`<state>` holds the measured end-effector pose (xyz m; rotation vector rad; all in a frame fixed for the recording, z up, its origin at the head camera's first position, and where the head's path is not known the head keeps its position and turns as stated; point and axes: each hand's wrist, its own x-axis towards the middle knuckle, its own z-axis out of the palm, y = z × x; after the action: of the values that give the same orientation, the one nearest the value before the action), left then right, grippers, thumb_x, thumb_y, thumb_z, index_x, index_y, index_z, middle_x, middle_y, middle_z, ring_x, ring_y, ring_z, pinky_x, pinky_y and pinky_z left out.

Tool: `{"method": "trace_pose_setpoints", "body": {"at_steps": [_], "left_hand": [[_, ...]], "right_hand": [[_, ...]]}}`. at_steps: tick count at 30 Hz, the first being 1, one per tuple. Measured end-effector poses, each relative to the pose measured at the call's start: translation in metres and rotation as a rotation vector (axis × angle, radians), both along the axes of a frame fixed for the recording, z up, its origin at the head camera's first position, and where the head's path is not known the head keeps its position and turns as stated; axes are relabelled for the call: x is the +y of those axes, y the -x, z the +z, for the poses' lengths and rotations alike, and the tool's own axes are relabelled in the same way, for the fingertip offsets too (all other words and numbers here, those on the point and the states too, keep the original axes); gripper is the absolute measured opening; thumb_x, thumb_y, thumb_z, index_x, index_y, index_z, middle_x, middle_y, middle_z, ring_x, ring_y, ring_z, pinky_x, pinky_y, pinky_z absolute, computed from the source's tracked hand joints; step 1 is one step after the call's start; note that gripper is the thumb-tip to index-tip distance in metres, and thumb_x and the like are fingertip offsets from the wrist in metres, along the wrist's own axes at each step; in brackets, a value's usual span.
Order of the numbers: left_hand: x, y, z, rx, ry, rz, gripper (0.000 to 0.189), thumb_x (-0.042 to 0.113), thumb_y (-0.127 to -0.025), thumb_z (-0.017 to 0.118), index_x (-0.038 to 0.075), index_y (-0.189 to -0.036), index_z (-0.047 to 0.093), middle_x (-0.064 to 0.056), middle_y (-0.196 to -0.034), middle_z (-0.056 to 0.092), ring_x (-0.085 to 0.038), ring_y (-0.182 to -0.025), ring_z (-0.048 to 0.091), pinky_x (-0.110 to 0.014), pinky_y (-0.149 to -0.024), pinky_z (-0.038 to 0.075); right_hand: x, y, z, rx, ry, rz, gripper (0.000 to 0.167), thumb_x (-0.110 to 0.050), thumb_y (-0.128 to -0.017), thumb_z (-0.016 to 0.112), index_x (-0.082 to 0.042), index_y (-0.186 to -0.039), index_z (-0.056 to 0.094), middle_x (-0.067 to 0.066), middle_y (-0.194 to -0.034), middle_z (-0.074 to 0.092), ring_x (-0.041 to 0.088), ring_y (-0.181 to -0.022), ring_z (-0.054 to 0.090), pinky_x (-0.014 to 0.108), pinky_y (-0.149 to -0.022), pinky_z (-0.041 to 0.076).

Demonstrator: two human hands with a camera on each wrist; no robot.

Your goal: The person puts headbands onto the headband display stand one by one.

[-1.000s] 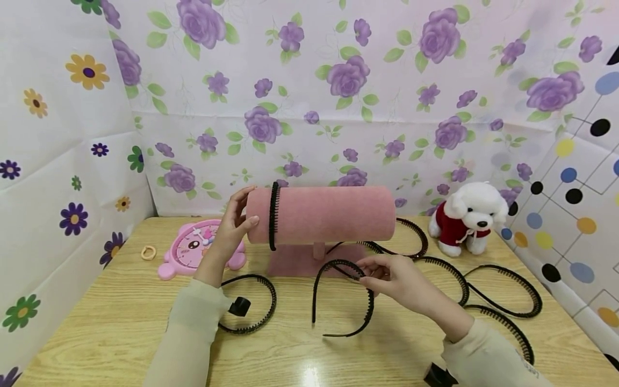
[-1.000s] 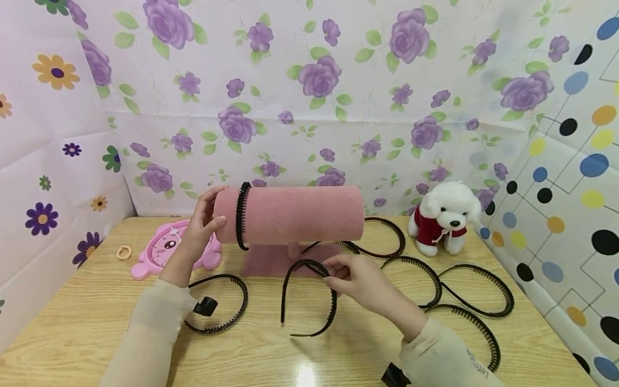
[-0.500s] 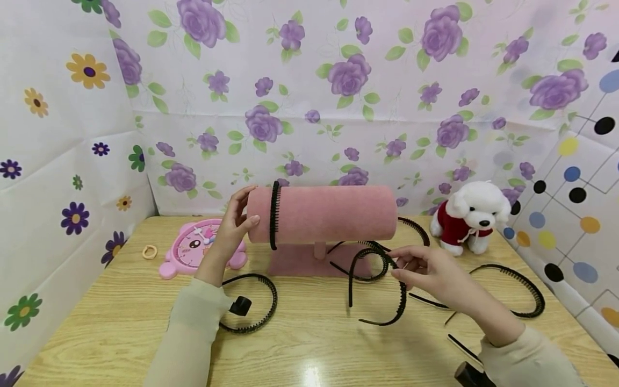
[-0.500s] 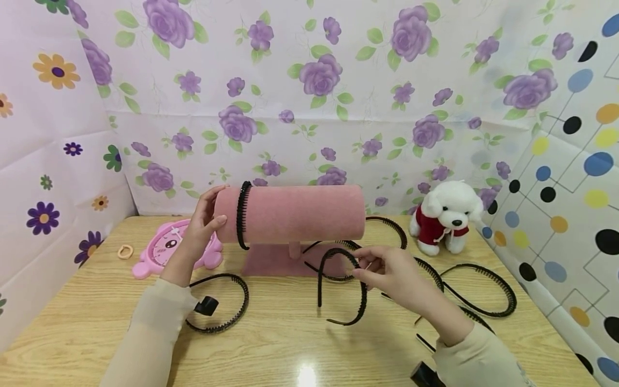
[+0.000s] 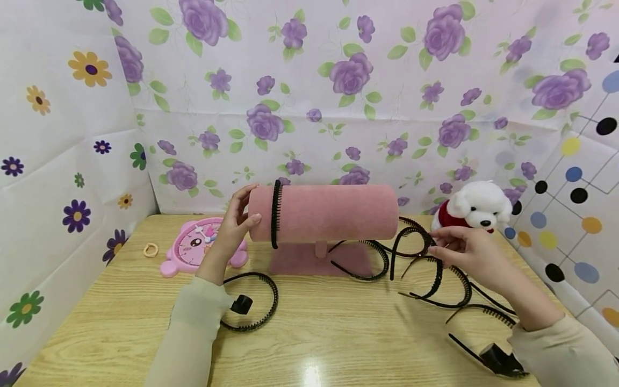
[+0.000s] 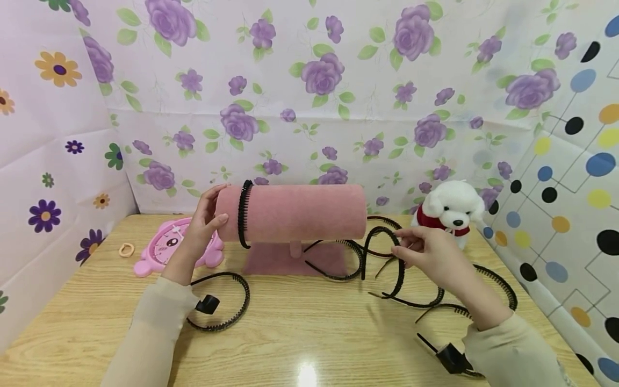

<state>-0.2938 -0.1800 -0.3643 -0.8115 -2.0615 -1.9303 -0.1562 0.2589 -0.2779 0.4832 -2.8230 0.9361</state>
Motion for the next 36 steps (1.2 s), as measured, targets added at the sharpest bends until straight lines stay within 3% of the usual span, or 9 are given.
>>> {"method": "trace_pose_setpoints", "body": {"at_steps": [5, 11, 18, 26, 36], "left_hand": [[0.0, 0.001, 0.0, 0.0, 0.006, 0.0, 0.062, 0.009, -0.091, 0.052, 0.02, -0.148, 0.031, -0.002, -0.154, 0.031, -0.011, -0.139, 0.031, -0.03, -0.103, 0.032], [0.001, 0.0, 0.001, -0.002, 0.009, 0.004, 0.062, 0.008, -0.09, 0.052, 0.02, -0.148, 0.03, -0.002, -0.153, 0.032, -0.011, -0.138, 0.032, -0.031, -0.103, 0.032], [0.0, 0.0, 0.001, -0.006, 0.011, 0.01, 0.062, 0.008, -0.091, 0.051, 0.021, -0.148, 0.03, -0.002, -0.152, 0.033, -0.01, -0.138, 0.032, -0.032, -0.104, 0.031], [0.0, 0.0, 0.0, 0.001, 0.003, 0.008, 0.062, 0.007, -0.09, 0.051, 0.02, -0.148, 0.03, -0.002, -0.152, 0.033, -0.01, -0.137, 0.032, -0.029, -0.103, 0.032], [0.001, 0.001, -0.002, 0.001, -0.001, 0.003, 0.063, 0.006, -0.09, 0.051, 0.021, -0.147, 0.031, -0.002, -0.152, 0.033, -0.01, -0.137, 0.032, -0.03, -0.103, 0.032]], "right_hand": [[0.006, 0.008, 0.007, 0.012, -0.076, -0.12, 0.044, -0.027, -0.093, 0.063, 0.005, -0.123, 0.059, 0.011, -0.094, 0.07, 0.001, -0.065, 0.06, 0.022, -0.059, 0.05], [0.004, 0.021, 0.016, 0.082, -0.124, -0.166, 0.045, -0.031, -0.093, 0.062, 0.003, -0.122, 0.06, 0.013, -0.095, 0.07, 0.005, -0.071, 0.062, 0.021, -0.058, 0.048], [-0.007, 0.033, 0.025, 0.129, -0.147, -0.18, 0.048, -0.029, -0.094, 0.061, 0.002, -0.13, 0.056, 0.013, -0.094, 0.068, 0.015, -0.073, 0.064, 0.025, -0.062, 0.049], [-0.025, 0.049, 0.032, 0.181, -0.158, -0.159, 0.045, -0.023, -0.094, 0.061, 0.003, -0.131, 0.055, 0.02, -0.103, 0.065, 0.032, -0.09, 0.066, 0.047, -0.076, 0.051], [-0.045, 0.062, 0.035, 0.225, -0.194, -0.101, 0.043, -0.016, -0.092, 0.063, 0.006, -0.129, 0.056, 0.023, -0.103, 0.066, 0.033, -0.09, 0.066, 0.046, -0.076, 0.052]]}}
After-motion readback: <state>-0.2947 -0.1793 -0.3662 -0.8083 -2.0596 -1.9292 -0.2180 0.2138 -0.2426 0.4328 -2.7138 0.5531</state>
